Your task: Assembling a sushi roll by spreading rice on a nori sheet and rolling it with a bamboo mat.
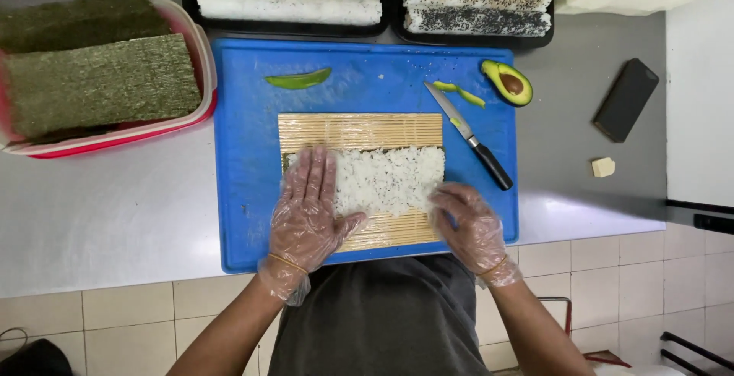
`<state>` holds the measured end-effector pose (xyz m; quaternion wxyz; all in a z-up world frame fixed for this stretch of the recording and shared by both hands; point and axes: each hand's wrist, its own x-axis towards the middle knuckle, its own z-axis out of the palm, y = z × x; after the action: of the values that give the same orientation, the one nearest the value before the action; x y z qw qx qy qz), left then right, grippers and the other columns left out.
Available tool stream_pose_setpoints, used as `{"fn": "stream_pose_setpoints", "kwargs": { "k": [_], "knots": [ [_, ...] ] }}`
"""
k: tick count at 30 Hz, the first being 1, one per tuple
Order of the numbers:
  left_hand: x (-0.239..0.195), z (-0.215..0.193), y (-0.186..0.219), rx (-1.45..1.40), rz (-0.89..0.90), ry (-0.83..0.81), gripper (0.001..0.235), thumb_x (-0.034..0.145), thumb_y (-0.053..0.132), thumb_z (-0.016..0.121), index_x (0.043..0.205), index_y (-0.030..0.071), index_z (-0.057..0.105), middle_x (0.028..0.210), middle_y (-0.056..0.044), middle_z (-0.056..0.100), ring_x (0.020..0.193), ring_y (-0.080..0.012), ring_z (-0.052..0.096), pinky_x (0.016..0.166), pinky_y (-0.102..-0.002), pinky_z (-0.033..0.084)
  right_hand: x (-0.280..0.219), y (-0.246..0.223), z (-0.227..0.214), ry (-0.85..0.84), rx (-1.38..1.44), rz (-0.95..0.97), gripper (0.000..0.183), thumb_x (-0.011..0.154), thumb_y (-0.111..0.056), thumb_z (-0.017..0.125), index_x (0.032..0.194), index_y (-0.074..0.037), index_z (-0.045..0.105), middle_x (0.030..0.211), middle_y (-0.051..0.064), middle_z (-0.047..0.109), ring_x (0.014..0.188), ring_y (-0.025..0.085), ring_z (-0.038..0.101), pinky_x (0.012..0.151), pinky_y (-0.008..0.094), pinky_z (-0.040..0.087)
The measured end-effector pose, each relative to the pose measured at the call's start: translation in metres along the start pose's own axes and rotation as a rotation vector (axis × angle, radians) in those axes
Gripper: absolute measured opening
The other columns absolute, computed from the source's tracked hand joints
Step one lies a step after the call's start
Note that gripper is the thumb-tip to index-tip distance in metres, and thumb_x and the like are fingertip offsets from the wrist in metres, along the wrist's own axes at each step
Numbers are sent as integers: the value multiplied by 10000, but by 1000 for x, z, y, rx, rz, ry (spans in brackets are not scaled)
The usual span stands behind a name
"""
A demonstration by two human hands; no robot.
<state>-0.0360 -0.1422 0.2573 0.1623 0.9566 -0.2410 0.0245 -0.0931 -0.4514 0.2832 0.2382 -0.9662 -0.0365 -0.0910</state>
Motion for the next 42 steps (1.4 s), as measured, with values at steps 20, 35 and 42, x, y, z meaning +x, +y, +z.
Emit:
{"fn": "stream_pose_setpoints", "kwargs": {
  "k": [20,35,42],
  "knots": [
    [-18,21,22,-54,330,-216,955,1136,734,379,1797,60,236,1861,-215,247,1714,-395,213,1399,-540,137,-15,12,25,103,4,-96,58,986,-179,823,1020,-202,865,1106,15,820,1045,294,813,903,427,680],
    [-2,9,-14,-164,-103,145,989,1059,594,646,1693,-127,407,1738,-428,390,1664,-589,294,1381,-614,224,2,6,8,-58,17,-269,318,1017,-214,741,1259,-30,833,1225,219,829,1248,444,753,1123,547,591],
    [-5,3,-46,-1394,-300,546,762,1192,554,234,1796,95,307,1863,-134,324,1741,-352,250,1438,-478,169,32,-110,55,-108,50,-527,581,1042,-383,733,1499,-27,694,1512,259,694,1446,427,645,1216,548,521]
  ]
}}
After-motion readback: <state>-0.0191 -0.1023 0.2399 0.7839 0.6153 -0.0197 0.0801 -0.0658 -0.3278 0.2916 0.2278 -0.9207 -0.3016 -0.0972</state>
